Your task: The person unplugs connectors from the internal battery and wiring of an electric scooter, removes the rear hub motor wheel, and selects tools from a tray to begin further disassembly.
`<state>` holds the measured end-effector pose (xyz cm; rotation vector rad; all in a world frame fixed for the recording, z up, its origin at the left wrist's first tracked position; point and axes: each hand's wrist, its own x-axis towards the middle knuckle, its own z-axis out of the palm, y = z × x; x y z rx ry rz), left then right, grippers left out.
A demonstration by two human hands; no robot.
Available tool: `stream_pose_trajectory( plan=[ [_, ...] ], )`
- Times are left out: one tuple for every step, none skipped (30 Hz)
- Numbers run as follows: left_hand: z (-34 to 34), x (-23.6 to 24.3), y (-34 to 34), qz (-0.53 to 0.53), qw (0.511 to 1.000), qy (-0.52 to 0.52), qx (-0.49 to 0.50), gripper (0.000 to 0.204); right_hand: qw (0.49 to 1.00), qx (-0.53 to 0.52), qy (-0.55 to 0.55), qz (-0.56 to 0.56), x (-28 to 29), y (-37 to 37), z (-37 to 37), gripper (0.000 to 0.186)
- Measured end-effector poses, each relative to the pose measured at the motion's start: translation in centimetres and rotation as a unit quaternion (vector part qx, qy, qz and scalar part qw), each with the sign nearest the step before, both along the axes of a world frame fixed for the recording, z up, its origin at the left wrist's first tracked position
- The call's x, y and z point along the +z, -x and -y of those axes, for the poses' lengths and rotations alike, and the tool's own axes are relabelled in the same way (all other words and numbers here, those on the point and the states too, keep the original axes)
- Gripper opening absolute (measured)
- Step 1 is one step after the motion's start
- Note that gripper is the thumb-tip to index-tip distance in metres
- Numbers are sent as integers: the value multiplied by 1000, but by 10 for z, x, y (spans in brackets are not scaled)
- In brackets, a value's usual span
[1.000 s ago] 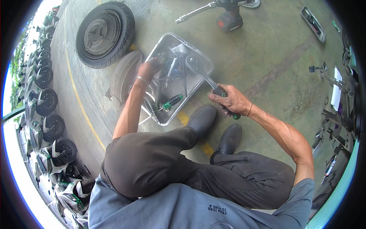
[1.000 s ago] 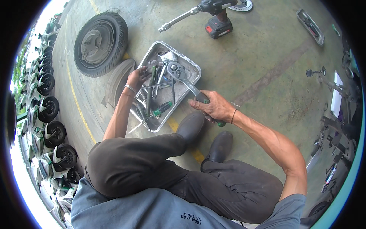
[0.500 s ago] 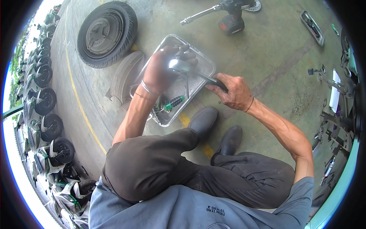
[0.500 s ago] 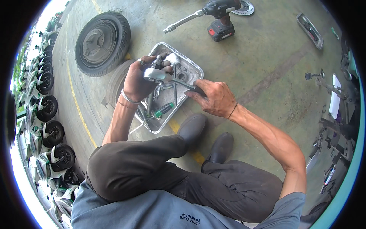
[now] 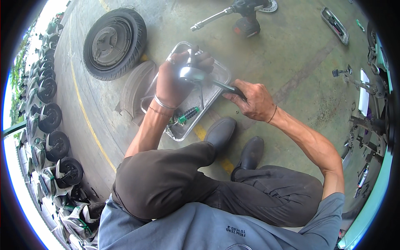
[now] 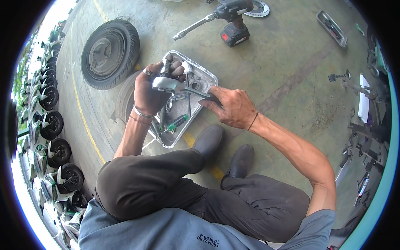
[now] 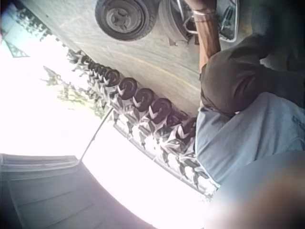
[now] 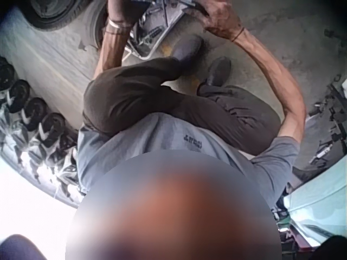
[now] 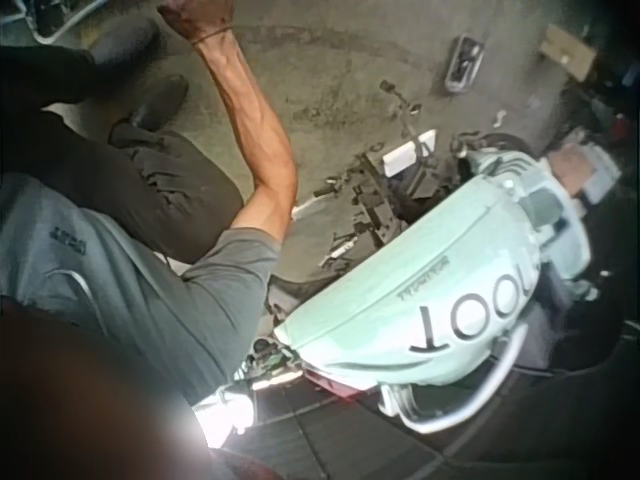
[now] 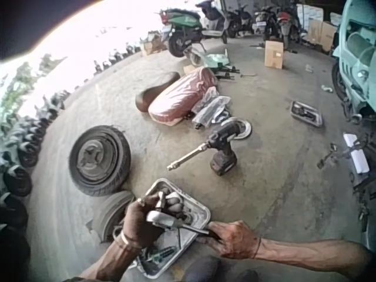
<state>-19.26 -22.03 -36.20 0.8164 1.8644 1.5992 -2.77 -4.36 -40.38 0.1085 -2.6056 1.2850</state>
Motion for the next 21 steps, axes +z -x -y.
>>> stream_pose_trajectory(
  plan=[
    [2,-2,0,9,1000,-8,6,34,1000,1,2,5,-1,0,3,31],
    [-1,2,-2,19,1000,-19,10,33,1000,1,2,11,-2,0,3,30],
    [-2,10,-6,171,983,-51,48,32,1000,1,2,17,-2,0,3,30],
    [-4,12,-9,261,960,-78,62,32,1000,-1,3,20,-2,0,4,30],
    [-7,18,-13,345,929,-102,83,31,1000,-5,7,22,1,-2,4,30],
    [-9,20,-17,371,917,-122,82,31,1000,-9,12,25,3,-4,4,30],
    [-11,20,-19,397,903,-141,82,30,999,-10,18,38,6,-5,4,31],
    [-11,20,-20,387,908,-134,83,31,998,-9,21,53,10,-6,5,32],
    [-11,20,-20,378,914,-126,83,31,997,-7,24,69,11,-6,5,32],
    [-11,19,-21,368,918,-119,84,32,995,-3,50,90,10,-6,6,33],
    [-11,9,-19,426,887,-153,88,32,991,1,75,111,7,-7,5,34],
    [-8,-3,-13,479,853,-186,93,32,986,6,101,129,5,-4,6,35],
    [-5,-13,-9,530,814,-218,98,32,962,33,193,191,6,-2,4,37],
    [-4,-12,-13,447,871,-171,114,31,924,59,281,251,9,0,1,38],
    [-2,-10,-21,358,917,-121,128,31,874,84,366,307,13,2,-4,40],
    [4,-20,-16,400,897,-125,138,31,846,90,408,330,20,4,-11,41],
    [10,-28,-11,440,876,-130,150,32,815,98,450,351,32,5,-18,42],
    [10,-27,-9,394,903,-73,155,34,779,105,492,375,37,6,-21,43],
    [10,-25,-9,345,925,-16,158,36,800,99,467,362,38,8,-21,44],
    [8,-24,-8,295,941,39,159,38,807,107,445,373,39,9,-26,44],
    [4,-26,-8,273,944,72,173,47,814,114,422,383,40,9,-32,44]
  ],
)
